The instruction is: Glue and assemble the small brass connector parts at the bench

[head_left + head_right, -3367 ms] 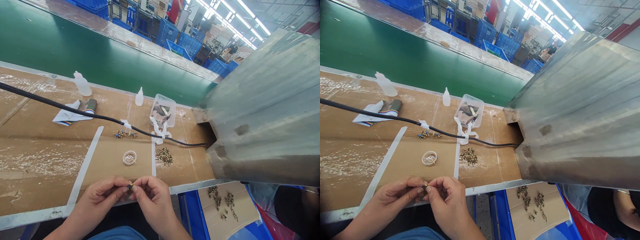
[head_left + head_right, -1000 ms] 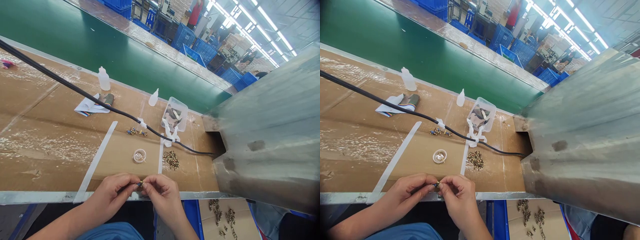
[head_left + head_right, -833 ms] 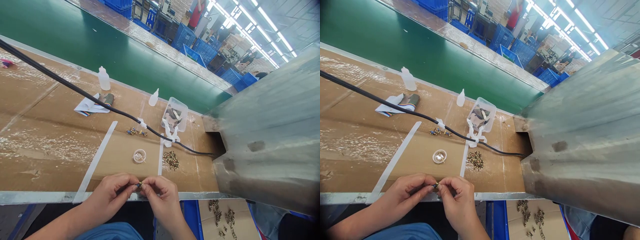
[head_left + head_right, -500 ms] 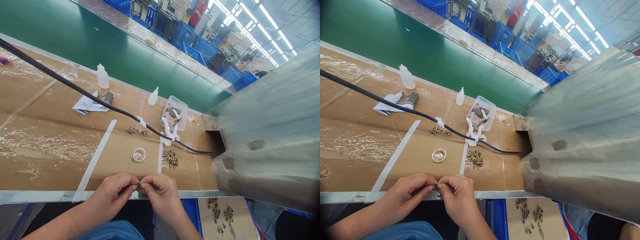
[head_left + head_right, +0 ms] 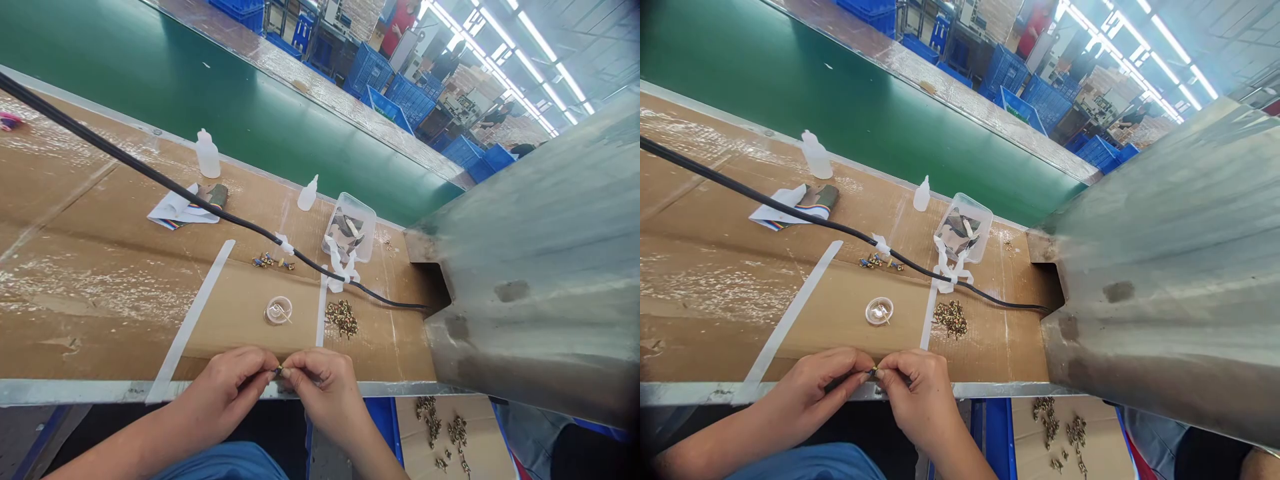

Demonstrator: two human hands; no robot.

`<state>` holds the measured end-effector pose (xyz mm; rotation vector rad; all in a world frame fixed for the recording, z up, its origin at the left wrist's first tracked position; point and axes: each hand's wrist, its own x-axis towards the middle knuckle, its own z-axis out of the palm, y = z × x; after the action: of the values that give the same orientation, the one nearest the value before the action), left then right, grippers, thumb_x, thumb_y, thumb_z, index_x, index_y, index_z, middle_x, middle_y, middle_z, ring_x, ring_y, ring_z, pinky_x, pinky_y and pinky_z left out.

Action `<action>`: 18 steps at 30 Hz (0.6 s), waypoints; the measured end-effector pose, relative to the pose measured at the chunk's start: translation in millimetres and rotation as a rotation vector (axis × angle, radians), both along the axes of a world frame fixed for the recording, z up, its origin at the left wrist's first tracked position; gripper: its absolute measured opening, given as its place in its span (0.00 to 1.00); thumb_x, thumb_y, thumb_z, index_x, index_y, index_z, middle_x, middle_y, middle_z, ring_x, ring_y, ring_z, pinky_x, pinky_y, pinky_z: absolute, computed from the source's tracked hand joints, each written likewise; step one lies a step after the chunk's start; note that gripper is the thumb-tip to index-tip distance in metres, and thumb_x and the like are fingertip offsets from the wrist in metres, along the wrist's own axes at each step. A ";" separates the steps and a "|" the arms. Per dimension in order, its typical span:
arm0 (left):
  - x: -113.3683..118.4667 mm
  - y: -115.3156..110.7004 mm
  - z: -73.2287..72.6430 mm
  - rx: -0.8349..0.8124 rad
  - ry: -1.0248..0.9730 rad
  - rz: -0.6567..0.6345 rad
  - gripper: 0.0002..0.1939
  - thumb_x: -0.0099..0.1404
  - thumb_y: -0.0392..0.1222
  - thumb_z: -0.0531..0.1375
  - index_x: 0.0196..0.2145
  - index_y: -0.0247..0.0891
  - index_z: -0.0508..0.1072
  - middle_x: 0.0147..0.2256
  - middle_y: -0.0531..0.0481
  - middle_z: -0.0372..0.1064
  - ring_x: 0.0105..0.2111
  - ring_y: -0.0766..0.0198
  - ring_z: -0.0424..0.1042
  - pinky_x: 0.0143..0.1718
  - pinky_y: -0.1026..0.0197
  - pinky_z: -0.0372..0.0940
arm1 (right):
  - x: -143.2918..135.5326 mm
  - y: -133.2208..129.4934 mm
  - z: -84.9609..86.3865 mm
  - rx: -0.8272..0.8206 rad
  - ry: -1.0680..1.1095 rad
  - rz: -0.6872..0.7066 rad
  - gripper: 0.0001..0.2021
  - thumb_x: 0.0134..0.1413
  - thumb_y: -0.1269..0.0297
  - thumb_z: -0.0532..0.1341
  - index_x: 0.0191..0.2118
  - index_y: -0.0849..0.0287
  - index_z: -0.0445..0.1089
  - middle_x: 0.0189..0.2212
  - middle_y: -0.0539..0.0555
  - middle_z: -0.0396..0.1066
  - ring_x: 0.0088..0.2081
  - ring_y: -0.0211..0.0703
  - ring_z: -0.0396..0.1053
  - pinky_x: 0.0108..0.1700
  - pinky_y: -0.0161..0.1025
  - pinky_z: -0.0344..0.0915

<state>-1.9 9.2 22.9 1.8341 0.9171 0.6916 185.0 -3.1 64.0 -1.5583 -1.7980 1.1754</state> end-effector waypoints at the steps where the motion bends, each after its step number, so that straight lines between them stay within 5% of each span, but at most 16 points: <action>1: -0.3 0.1 0.4 -0.001 -0.001 -0.004 0.11 0.69 0.34 0.49 0.34 0.40 0.70 0.28 0.54 0.70 0.28 0.67 0.70 0.31 0.68 0.63 | 0.2 0.1 -0.1 0.011 0.000 0.008 0.10 0.55 0.75 0.60 0.29 0.59 0.77 0.23 0.48 0.74 0.28 0.35 0.70 0.32 0.28 0.61; 18: -1.8 1.8 1.5 -0.029 0.021 -0.045 0.11 0.69 0.35 0.49 0.35 0.40 0.71 0.29 0.52 0.71 0.30 0.64 0.70 0.32 0.66 0.63 | 7.2 -3.2 -3.9 0.282 -0.074 0.214 0.11 0.60 0.76 0.54 0.38 0.59 0.73 0.32 0.54 0.75 0.34 0.39 0.72 0.37 0.32 0.65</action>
<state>-3.7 11.0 24.4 1.8337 0.8928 0.6287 192.2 -6.3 60.1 -1.2877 -2.1172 0.9141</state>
